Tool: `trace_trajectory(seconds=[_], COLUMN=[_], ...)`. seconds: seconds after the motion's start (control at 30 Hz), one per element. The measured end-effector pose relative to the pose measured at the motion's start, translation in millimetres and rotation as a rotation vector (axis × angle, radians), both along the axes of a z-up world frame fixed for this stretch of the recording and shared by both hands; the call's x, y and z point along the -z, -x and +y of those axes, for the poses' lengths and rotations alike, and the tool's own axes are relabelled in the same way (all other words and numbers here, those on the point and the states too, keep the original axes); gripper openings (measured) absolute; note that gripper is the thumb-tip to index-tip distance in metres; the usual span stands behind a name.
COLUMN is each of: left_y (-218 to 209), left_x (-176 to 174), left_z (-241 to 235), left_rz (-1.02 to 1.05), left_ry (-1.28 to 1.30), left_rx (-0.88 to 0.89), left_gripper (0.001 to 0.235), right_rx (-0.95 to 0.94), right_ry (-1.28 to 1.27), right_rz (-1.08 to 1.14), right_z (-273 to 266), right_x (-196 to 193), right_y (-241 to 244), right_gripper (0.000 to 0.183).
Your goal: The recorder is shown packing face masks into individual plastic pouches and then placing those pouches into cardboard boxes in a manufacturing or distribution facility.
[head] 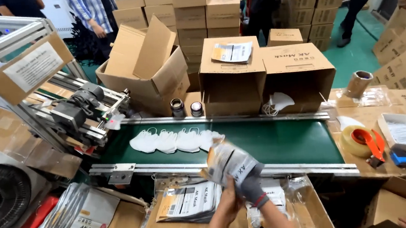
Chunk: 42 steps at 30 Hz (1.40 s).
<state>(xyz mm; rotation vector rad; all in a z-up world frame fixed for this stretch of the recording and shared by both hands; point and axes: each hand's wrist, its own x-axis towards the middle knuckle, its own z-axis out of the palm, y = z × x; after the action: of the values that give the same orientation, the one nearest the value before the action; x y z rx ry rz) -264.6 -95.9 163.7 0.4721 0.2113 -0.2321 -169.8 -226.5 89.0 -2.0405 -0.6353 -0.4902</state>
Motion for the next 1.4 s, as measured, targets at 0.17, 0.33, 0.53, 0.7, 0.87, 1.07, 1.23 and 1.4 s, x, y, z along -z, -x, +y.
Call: trace_trajectory(seconds=[0.17, 0.33, 0.53, 0.7, 0.87, 1.07, 1.23, 1.4], left_y=[14.4, -15.7, -25.4, -22.5, -8.4, -64.8, -74.7, -63.9], left_x=[-87.5, -90.0, -47.1, -39.2, -103.0, -4.5, 51.3, 31.5], left_z=[48.4, 56.5, 63.7, 49.9, 45.7, 63.7, 98.8, -10.2], left_rz=[-0.495, -1.165, -0.429, -0.481, -0.72, -0.42, -0.128, -0.057], left_ry=[-1.521, -1.615, -1.18, -1.254, -1.466, -1.425, -1.191, -0.878], left_rx=[-0.087, -0.554, -0.342, -0.42, -0.387, -0.461, -0.514, -0.364], left_gripper=[0.04, 0.027, 0.017, 0.018, 0.016, 0.022, 0.028, 0.042], right_rx=[0.075, -0.06, 0.102, -0.147, -0.447, -0.298, -0.326, 0.194], right_ry=[0.577, 0.757, 0.136, 0.245, 0.062, 0.003, 0.34, -0.591], right_rz=[-0.345, 0.022, -0.461, 0.348, 0.062, 0.527, 0.254, 0.693], right_z=[-79.8, -32.7, -16.4, -34.3, -12.6, -29.2, -99.1, -95.2], right_x=[21.3, -36.6, -191.3, -107.4, -217.1, -76.0, 70.3, -35.2], right_y=[-21.9, 10.1, 82.6, 42.5, 56.6, 62.2, 90.6, 95.9], right_gripper=[0.033, 0.011, 0.043, 0.024, 0.02, 0.023, 0.033, 0.045])
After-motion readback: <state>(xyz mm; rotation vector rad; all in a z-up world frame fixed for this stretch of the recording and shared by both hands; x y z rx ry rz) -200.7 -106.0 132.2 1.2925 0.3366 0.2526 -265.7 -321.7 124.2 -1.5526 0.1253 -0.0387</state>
